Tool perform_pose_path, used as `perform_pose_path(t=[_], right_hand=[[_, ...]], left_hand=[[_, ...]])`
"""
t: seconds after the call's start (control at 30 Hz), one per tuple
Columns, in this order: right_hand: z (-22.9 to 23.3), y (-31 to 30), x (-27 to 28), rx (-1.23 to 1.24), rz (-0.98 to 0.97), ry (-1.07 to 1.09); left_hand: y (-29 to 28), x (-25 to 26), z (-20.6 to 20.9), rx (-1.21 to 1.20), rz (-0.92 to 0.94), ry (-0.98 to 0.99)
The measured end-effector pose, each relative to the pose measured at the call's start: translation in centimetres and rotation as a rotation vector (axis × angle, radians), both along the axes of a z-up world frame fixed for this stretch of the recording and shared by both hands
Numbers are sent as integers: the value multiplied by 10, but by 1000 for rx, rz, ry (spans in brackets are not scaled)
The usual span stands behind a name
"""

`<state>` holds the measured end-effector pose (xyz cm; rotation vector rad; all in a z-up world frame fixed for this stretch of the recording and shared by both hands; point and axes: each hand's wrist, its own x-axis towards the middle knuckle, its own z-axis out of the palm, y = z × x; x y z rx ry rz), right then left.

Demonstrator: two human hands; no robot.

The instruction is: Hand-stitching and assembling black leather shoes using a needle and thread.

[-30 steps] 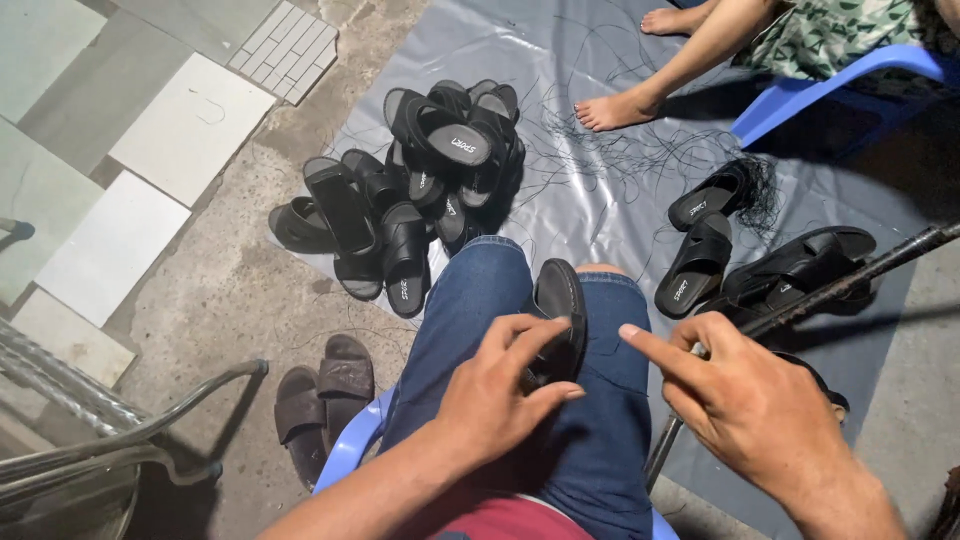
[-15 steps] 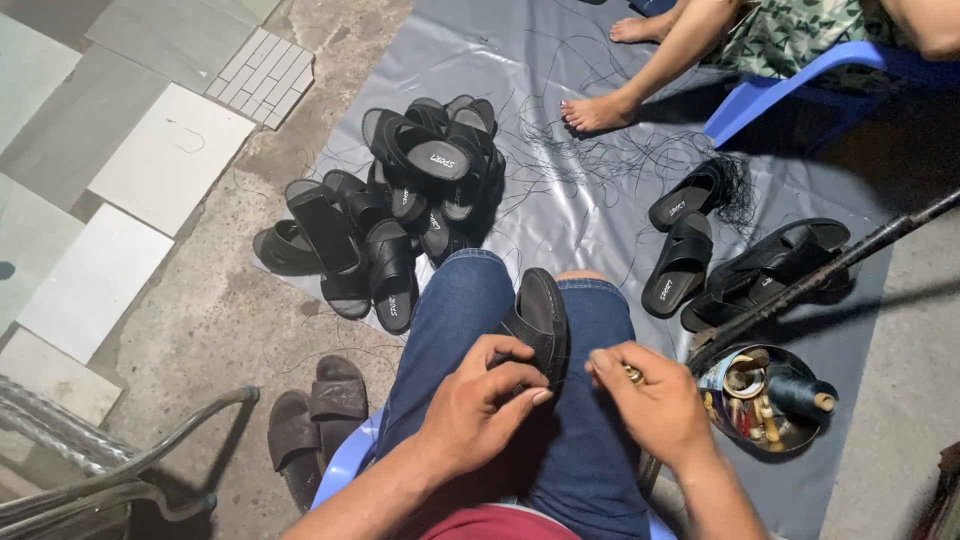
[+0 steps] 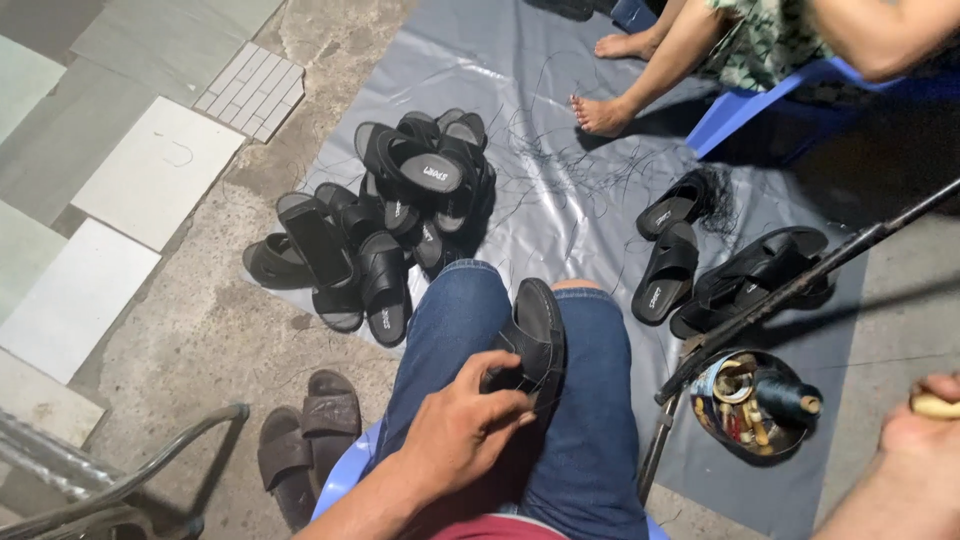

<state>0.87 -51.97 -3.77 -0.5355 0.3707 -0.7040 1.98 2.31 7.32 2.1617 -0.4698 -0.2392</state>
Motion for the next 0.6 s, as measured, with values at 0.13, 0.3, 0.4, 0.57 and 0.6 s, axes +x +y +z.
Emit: perform_pose_path(t=[0.13, 0.3, 0.4, 0.57, 0.6], right_hand=[[61, 167, 17, -741, 391, 341], [107, 324, 3, -1662, 886, 741], [94, 327, 7, -1712, 901, 642], [98, 330, 15, -1452, 826, 712], [94, 331, 15, -1453, 831, 706]], left_hand=[[0, 0, 13, 77, -32, 121], [0, 4, 15, 305, 46, 280], [8, 5, 15, 438, -18, 302], [24, 10, 15, 556, -256, 268], [29, 12, 23, 557, -250, 269]])
